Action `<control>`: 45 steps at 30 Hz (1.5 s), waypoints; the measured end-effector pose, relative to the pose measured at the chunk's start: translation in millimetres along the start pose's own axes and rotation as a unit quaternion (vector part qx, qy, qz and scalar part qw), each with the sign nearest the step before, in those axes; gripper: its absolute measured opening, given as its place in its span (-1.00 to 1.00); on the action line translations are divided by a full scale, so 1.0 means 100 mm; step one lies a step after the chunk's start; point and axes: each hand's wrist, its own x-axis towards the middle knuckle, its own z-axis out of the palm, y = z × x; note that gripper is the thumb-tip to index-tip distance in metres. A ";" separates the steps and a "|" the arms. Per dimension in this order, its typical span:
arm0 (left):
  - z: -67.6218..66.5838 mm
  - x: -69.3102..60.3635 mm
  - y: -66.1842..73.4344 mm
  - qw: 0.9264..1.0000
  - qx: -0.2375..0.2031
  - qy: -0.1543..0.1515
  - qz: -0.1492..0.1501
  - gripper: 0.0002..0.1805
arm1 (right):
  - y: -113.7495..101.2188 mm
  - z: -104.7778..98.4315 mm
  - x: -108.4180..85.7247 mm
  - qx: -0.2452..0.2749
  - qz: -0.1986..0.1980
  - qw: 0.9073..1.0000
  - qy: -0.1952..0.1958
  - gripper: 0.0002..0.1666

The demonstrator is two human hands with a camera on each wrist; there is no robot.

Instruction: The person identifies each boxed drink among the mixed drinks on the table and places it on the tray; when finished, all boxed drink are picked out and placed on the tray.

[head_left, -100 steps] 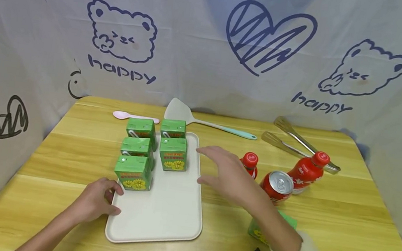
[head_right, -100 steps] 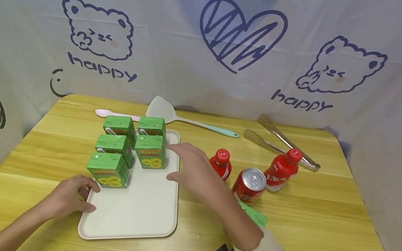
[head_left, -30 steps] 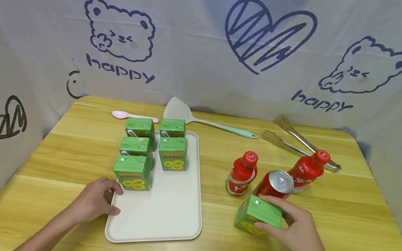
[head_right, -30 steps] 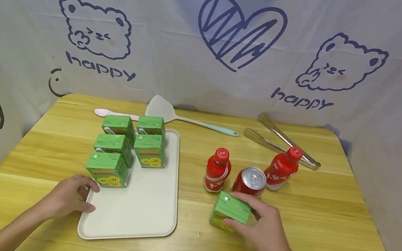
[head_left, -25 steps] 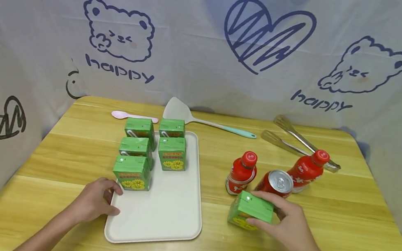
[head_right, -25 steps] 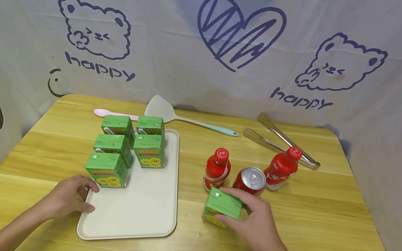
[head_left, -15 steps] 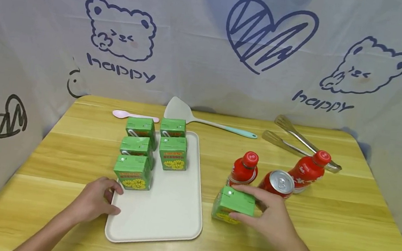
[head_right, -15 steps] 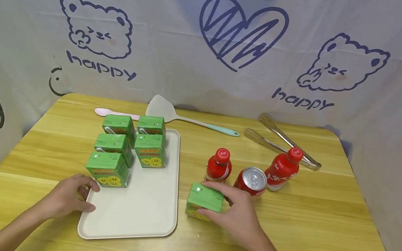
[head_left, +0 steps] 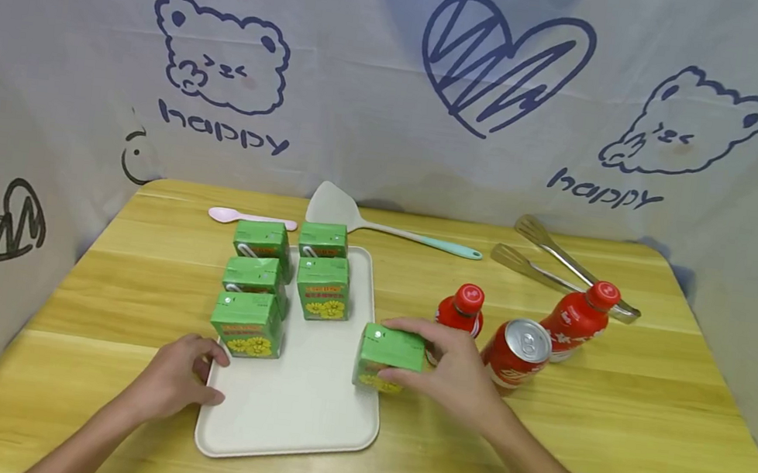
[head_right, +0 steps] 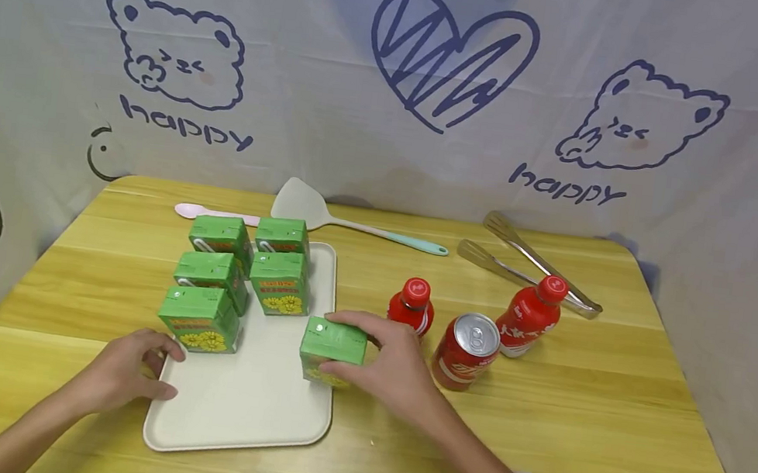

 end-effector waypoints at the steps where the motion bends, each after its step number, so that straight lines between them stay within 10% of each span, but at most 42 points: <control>1: 0.00 0.00 0.00 1.000 0.000 0.000 0.000 -0.55 | -0.01 0.03 0.04 0.004 -0.003 1.000 -0.005 -0.40; 25: 0.00 0.00 0.01 1.000 0.001 -0.001 -0.013 -0.55 | -0.04 0.62 0.77 0.012 -0.026 0.996 -0.083 -0.41; 45: -0.15 0.03 0.05 1.000 0.001 -0.014 -0.011 -0.55 | -0.12 0.50 0.71 -0.139 -0.040 0.986 -0.086 -0.25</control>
